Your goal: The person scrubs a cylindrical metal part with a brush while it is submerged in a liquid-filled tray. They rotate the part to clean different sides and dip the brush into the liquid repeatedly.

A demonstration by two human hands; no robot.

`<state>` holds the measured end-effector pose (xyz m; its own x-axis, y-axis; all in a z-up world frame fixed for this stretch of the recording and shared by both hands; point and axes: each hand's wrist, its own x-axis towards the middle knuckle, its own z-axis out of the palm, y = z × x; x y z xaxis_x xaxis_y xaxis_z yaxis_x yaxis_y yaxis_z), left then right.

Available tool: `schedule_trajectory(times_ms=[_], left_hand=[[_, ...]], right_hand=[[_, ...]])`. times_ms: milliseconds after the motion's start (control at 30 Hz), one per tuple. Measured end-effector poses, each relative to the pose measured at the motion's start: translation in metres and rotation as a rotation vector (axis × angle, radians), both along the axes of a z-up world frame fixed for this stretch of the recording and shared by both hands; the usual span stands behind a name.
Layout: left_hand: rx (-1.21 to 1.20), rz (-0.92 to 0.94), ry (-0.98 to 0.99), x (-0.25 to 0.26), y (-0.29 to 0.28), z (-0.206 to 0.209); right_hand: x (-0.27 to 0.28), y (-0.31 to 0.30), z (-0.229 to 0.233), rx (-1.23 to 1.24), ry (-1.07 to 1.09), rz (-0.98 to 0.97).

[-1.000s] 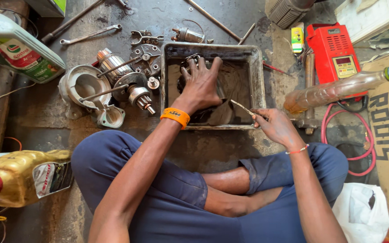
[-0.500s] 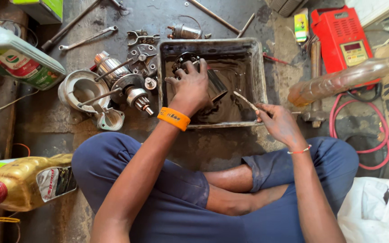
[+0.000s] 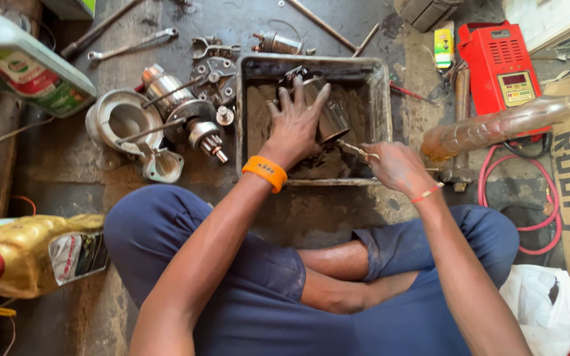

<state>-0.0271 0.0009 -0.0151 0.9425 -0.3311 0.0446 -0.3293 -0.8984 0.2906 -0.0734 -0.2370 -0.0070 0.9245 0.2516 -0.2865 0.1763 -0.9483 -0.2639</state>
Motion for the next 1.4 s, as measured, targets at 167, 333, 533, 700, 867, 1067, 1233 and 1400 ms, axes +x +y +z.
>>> schedule_trajectory(times_ms=[167, 333, 533, 700, 867, 1067, 1233, 1400], left_hand=[[-0.100, -0.103, 0.035, 0.020, 0.004, 0.014], [-0.106, -0.134, -0.003, 0.027, 0.008, 0.025], [-0.166, -0.108, 0.005, 0.033, 0.016, 0.038], [-0.215, -0.075, 0.088, 0.031, 0.019, 0.031], [-0.335, -0.054, 0.051, 0.039, 0.032, 0.029], [-0.331, -0.055, -0.017, 0.034, 0.023, 0.021], [-0.332, -0.089, 0.057, 0.033, 0.015, 0.021], [-0.383, -0.134, -0.113, 0.039, 0.026, 0.023]], right_hand=[[-0.020, -0.001, 0.039, 0.096, 0.127, -0.008], [-0.027, 0.017, 0.044, 0.210, -0.031, 0.010], [-0.031, 0.048, 0.010, 0.217, -0.273, 0.116], [-0.048, 0.043, 0.006, 0.225, -0.173, -0.083], [-0.033, 0.056, 0.009, 0.390, -0.312, 0.112], [-0.013, 0.065, 0.004, 0.354, -0.162, 0.045], [0.001, 0.066, 0.001, 0.241, -0.101, 0.009], [0.012, 0.071, -0.002, 0.404, -0.057, 0.048]])
